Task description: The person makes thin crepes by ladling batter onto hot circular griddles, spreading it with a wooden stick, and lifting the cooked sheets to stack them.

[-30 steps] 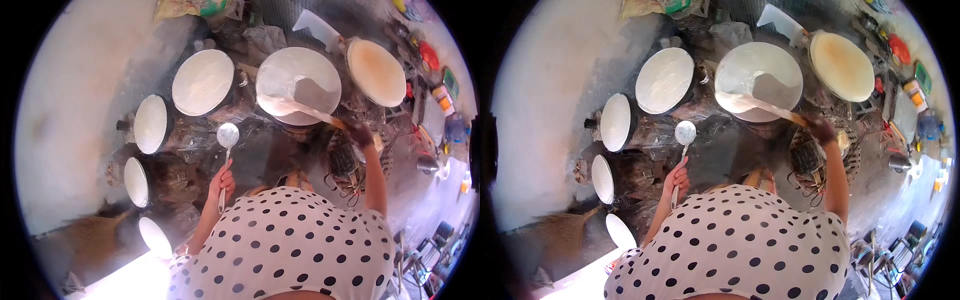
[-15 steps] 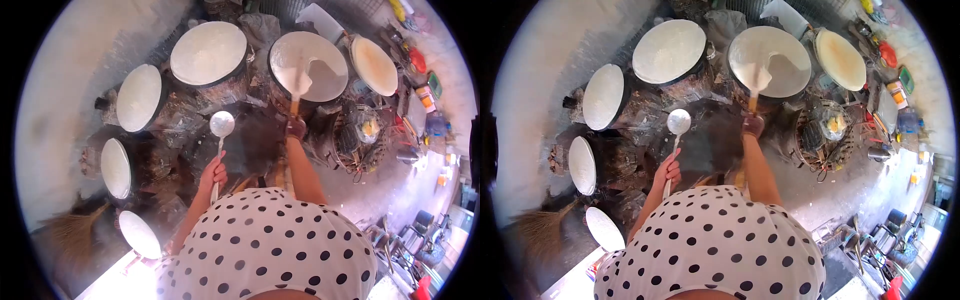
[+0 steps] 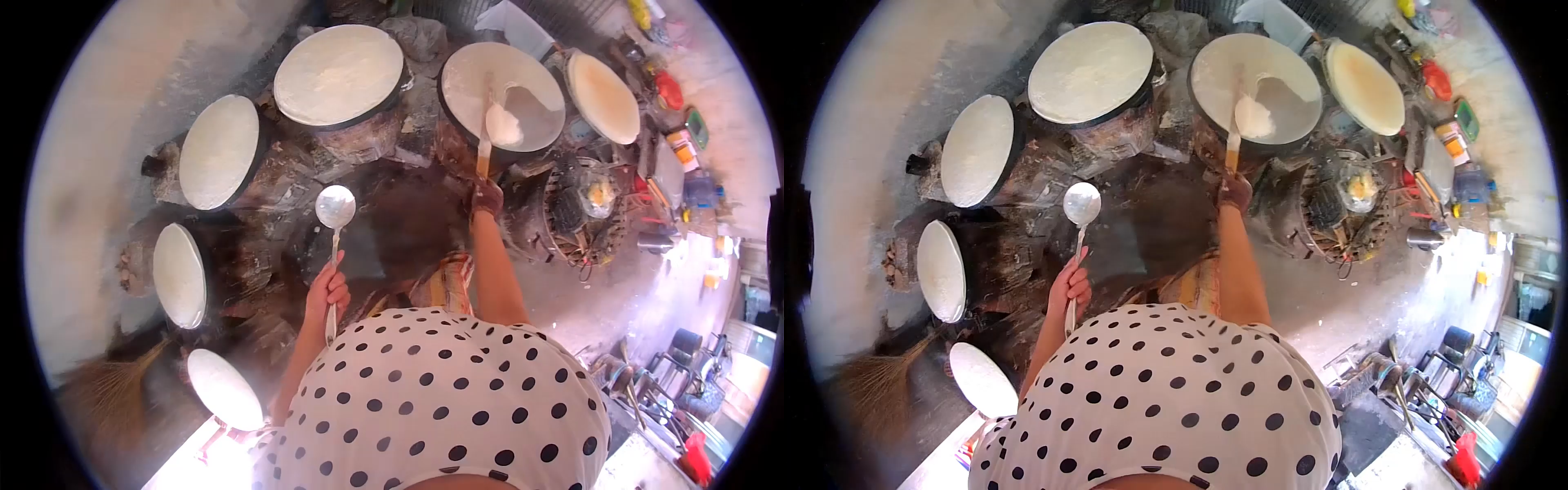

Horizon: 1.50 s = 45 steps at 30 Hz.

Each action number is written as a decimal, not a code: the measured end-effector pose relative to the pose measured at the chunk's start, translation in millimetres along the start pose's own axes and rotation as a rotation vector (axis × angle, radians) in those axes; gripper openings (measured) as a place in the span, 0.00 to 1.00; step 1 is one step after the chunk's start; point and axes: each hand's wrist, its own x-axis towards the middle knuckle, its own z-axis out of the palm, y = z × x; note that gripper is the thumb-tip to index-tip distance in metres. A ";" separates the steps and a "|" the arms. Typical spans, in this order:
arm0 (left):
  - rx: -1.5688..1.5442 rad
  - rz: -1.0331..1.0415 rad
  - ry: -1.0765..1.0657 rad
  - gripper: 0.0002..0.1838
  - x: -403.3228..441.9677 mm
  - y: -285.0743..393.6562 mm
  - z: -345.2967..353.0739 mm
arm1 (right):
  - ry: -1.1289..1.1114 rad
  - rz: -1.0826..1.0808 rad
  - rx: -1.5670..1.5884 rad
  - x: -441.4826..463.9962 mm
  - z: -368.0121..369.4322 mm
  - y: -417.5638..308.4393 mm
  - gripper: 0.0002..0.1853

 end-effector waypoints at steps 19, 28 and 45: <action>0.036 -0.032 -0.130 0.17 42.3 -37.5 101.2 | 0.020 -0.062 -0.425 36.1 -161.1 -86.3 0.13; -0.004 -0.095 -0.217 0.19 68.9 -85.3 161.1 | -0.255 -0.234 -0.766 67.9 -189.3 -41.8 0.16; -0.006 0.005 -0.081 0.18 76.3 -135.2 225.5 | -0.326 -0.289 -1.823 91.6 -236.9 -174.4 0.15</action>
